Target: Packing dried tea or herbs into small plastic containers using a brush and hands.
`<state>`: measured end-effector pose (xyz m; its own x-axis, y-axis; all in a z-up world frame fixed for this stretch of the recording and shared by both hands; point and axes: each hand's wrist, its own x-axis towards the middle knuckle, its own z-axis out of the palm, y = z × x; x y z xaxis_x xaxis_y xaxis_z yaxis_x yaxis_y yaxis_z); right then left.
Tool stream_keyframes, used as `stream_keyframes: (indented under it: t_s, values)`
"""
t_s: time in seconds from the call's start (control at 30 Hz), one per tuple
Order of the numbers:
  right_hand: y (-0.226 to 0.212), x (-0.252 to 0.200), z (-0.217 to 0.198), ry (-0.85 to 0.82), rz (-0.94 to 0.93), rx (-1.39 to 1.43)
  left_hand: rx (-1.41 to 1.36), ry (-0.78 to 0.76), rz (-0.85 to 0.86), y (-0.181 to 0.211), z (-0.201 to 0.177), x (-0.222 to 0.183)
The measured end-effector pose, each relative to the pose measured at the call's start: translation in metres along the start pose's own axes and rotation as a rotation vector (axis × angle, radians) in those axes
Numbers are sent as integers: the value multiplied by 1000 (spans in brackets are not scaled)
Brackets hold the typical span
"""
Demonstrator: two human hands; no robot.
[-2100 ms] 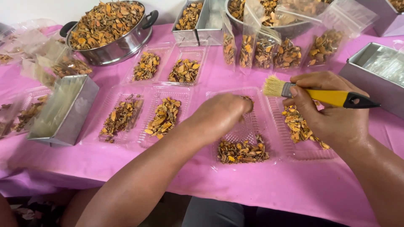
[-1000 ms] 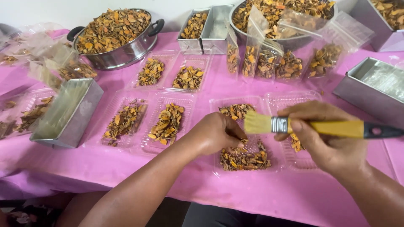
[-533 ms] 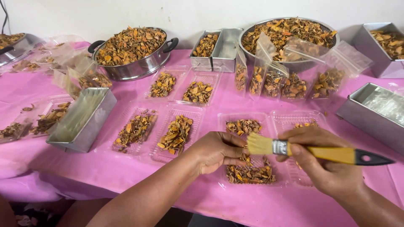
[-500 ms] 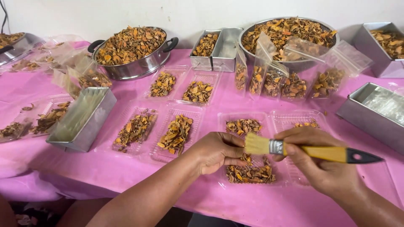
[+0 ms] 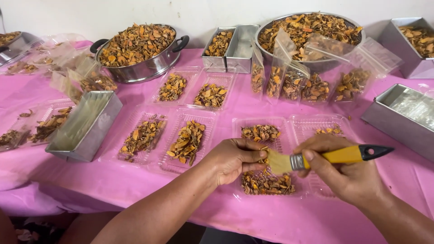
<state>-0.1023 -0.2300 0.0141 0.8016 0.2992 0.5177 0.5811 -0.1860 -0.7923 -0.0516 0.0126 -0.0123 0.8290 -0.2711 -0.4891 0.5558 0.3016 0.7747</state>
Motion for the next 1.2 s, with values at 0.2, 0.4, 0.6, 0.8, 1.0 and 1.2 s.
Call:
stream_keyframes:
  t_s: [0.2,0.4,0.6,0.8,1.0,1.2]
  values:
    - [-12,-2,4,218,77,30,-1,-27,4,2,1,0]
    - [-9,-4,-1,52,-68,-62,-24,-20,-7,-2,0,3]
    - [2,-3,1,54,44,55,-41,0,-23,2,6,-5]
    - [-16,-3,0,185,45,-38,-10,-24,21,-2,-1,0]
    - [0,-2,-2,40,71,19,-35,-17,5,-1,2,-2]
    - [-10,1,-1,125,27,-148,-97,-49,20,-6,-3,9]
